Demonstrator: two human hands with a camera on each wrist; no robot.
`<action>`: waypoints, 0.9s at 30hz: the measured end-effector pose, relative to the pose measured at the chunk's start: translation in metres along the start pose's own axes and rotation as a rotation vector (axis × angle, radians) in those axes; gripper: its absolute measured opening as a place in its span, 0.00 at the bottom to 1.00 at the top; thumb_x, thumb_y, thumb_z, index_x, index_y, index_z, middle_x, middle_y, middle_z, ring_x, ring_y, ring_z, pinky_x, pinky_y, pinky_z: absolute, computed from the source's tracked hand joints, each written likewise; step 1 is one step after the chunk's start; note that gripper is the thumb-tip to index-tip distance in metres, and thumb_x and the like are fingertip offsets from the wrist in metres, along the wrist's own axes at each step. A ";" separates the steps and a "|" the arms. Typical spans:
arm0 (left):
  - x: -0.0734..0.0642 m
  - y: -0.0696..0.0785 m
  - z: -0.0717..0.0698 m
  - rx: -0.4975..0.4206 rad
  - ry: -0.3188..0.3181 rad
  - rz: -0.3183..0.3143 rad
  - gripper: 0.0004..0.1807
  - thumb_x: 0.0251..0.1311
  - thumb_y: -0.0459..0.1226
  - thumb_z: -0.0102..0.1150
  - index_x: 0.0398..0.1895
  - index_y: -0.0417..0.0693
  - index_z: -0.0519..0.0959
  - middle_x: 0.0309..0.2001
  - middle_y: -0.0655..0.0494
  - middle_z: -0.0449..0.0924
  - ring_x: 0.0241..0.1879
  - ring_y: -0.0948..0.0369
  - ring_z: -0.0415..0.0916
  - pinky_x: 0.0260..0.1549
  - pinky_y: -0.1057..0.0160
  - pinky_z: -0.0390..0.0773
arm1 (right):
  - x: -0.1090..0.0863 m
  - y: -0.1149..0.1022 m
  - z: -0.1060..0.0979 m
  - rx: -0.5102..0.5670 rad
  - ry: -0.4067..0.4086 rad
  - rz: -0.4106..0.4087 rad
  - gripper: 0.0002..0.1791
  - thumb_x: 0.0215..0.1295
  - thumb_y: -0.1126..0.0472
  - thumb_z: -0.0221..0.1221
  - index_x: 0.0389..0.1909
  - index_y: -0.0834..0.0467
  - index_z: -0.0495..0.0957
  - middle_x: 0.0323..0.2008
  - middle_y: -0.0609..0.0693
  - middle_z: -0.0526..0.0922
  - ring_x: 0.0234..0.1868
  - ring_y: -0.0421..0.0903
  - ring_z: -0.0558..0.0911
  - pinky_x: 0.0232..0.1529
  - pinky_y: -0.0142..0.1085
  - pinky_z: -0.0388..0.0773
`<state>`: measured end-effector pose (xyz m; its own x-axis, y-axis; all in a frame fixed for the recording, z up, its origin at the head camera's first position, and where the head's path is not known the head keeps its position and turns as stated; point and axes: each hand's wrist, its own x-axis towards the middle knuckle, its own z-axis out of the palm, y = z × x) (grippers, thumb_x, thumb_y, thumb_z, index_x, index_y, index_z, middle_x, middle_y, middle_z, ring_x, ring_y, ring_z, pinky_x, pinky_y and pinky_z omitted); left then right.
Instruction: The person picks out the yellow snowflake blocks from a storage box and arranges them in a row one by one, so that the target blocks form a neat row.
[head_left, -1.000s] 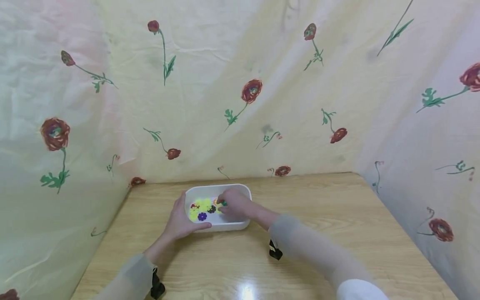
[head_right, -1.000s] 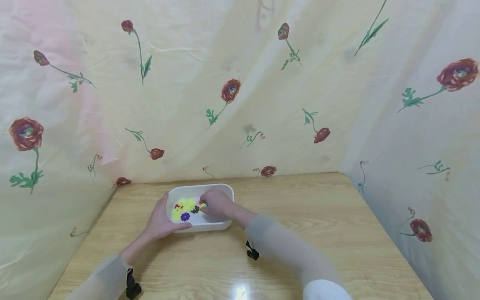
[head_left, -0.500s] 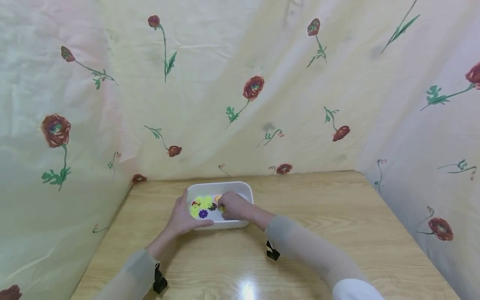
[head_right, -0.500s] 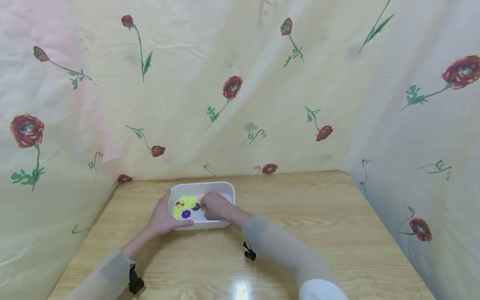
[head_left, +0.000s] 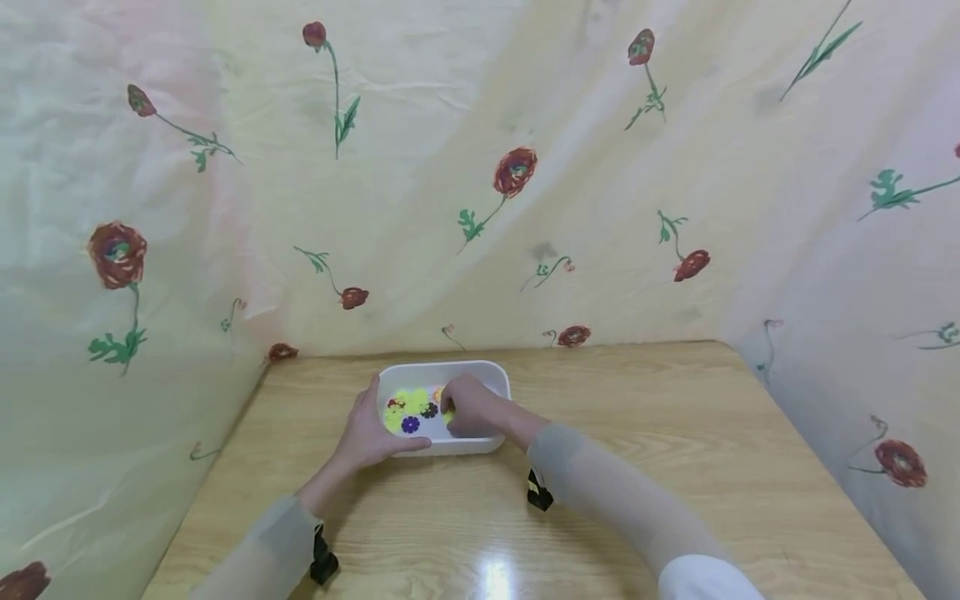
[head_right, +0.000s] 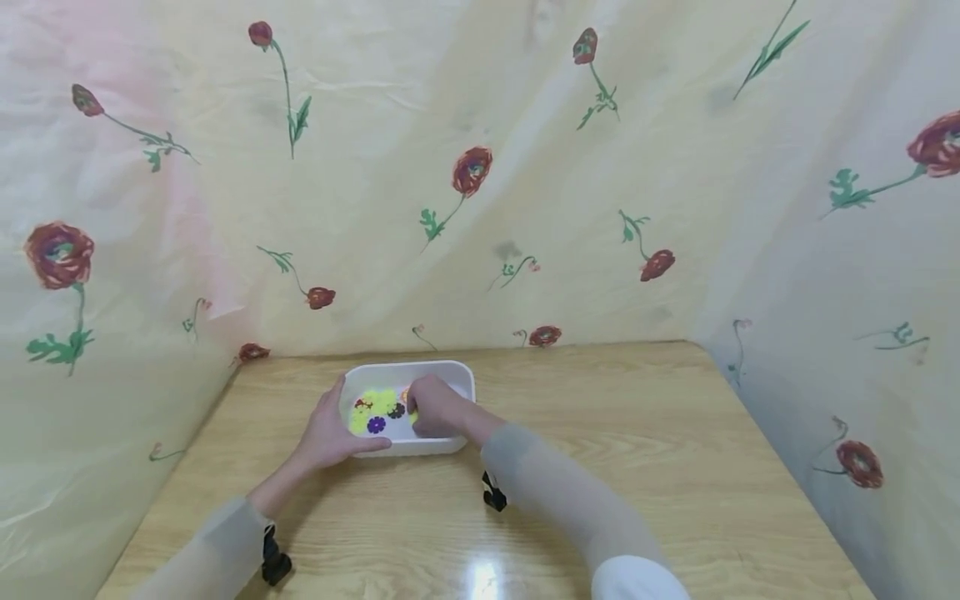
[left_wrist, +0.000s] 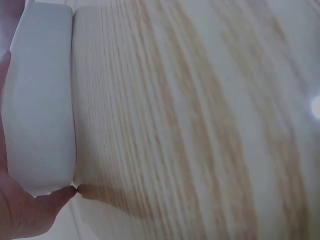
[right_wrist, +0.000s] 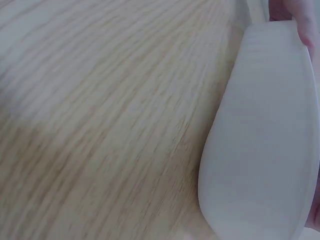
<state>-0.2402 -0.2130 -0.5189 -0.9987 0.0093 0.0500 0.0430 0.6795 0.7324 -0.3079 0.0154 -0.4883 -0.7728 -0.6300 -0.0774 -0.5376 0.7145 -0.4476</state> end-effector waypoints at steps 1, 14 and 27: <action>0.000 0.000 0.000 -0.006 0.000 0.002 0.85 0.31 0.62 0.89 0.88 0.49 0.40 0.77 0.37 0.61 0.72 0.40 0.68 0.72 0.34 0.70 | 0.000 0.000 0.000 0.002 0.002 0.002 0.15 0.52 0.69 0.74 0.42 0.58 0.89 0.39 0.48 0.89 0.40 0.42 0.82 0.49 0.34 0.83; -0.002 0.002 0.005 -0.026 -0.020 -0.013 0.85 0.33 0.63 0.88 0.88 0.45 0.39 0.79 0.37 0.58 0.75 0.39 0.65 0.73 0.32 0.68 | -0.011 0.009 -0.027 -0.119 0.121 -0.103 0.19 0.59 0.65 0.74 0.52 0.60 0.86 0.48 0.52 0.87 0.49 0.48 0.85 0.56 0.41 0.85; 0.000 0.003 -0.001 -0.036 -0.015 0.013 0.81 0.38 0.60 0.88 0.88 0.50 0.41 0.78 0.41 0.63 0.74 0.42 0.67 0.73 0.31 0.68 | -0.026 0.042 -0.088 -0.122 0.373 -0.108 0.18 0.53 0.67 0.74 0.47 0.62 0.87 0.43 0.54 0.88 0.44 0.50 0.85 0.50 0.42 0.86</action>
<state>-0.2399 -0.2111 -0.5160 -0.9983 0.0297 0.0497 0.0570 0.6521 0.7560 -0.3398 0.0885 -0.4265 -0.7668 -0.5657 0.3033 -0.6414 0.6951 -0.3248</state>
